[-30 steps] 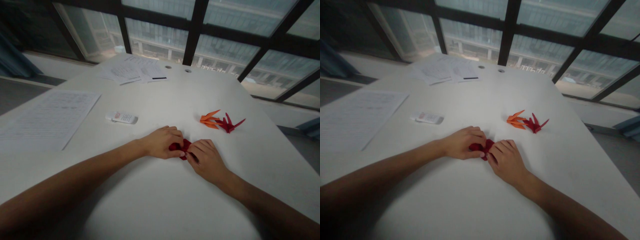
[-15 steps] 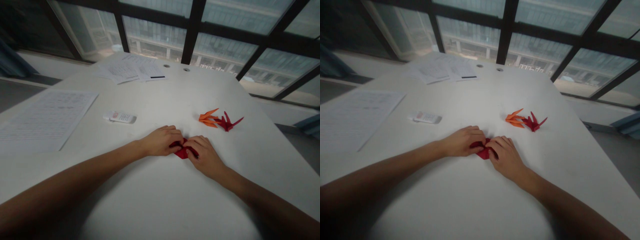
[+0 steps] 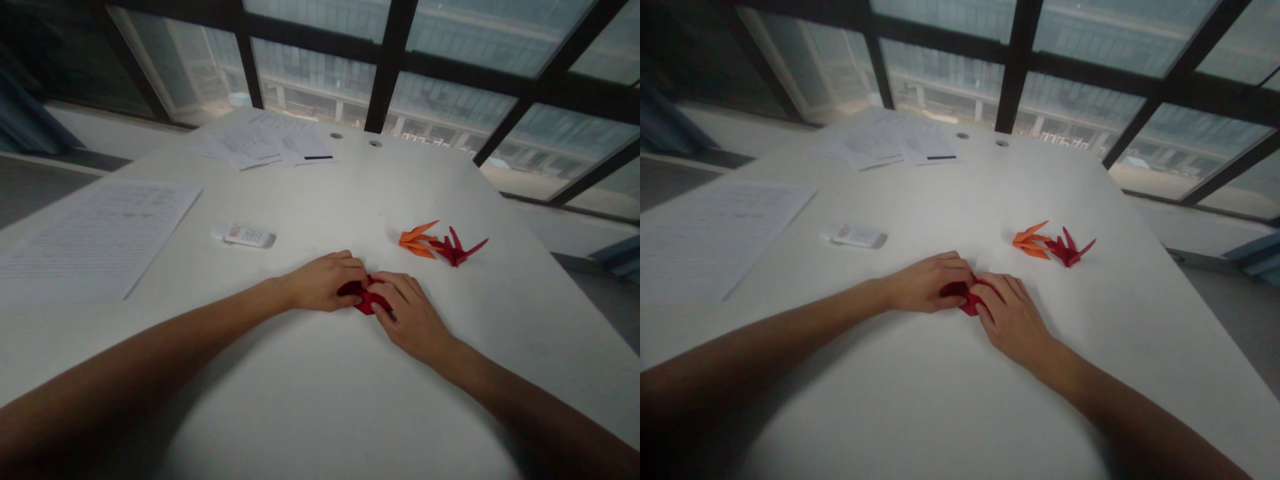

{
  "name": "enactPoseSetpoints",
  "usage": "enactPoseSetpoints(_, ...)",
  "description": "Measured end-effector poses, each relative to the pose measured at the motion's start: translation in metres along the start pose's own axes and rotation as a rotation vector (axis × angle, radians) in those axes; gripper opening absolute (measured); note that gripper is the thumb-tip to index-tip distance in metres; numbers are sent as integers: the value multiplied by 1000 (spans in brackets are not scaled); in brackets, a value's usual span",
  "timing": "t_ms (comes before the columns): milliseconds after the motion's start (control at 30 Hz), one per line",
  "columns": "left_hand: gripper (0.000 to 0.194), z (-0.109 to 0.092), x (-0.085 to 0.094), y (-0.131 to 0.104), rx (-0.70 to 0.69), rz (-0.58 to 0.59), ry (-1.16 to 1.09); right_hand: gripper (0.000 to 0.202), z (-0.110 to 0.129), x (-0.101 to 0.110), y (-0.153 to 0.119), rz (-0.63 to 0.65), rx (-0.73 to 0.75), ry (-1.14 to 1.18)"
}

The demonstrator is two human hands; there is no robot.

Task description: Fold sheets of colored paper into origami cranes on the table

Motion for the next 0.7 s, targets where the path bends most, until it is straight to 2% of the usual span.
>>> enactPoseSetpoints(167, 14, 1, 4, -1, 6, 2, -8, 24, 13, -1, -1, 67, 118, -37)
enactPoseSetpoints(300, 34, 0, 6, -3, -18, 41, -31, 47, 14, -1, -3, 131, 94, -48)
enactPoseSetpoints(367, 38, -1, 8, -4, -32, 46, -37, 55, 12, -2, -4, 152, 65, -45)
enactPoseSetpoints(567, 29, -1, 11, -3, -63, 56, 23, 58, 1, -7, -4, 134, 32, -26)
enactPoseSetpoints(700, 21, -2, 9, -4, -124, 66, 162, 57, -5, -8, -3, 109, 21, -10)
Point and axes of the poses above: each hand's wrist, its own y-axis towards the middle knuckle, its own x-axis out of the back of the hand, z = x × y, the point moved 9 cm from there along y, towards the middle knuckle, and after that the axes turned 8 degrees about -z, right-handed, at the moved point
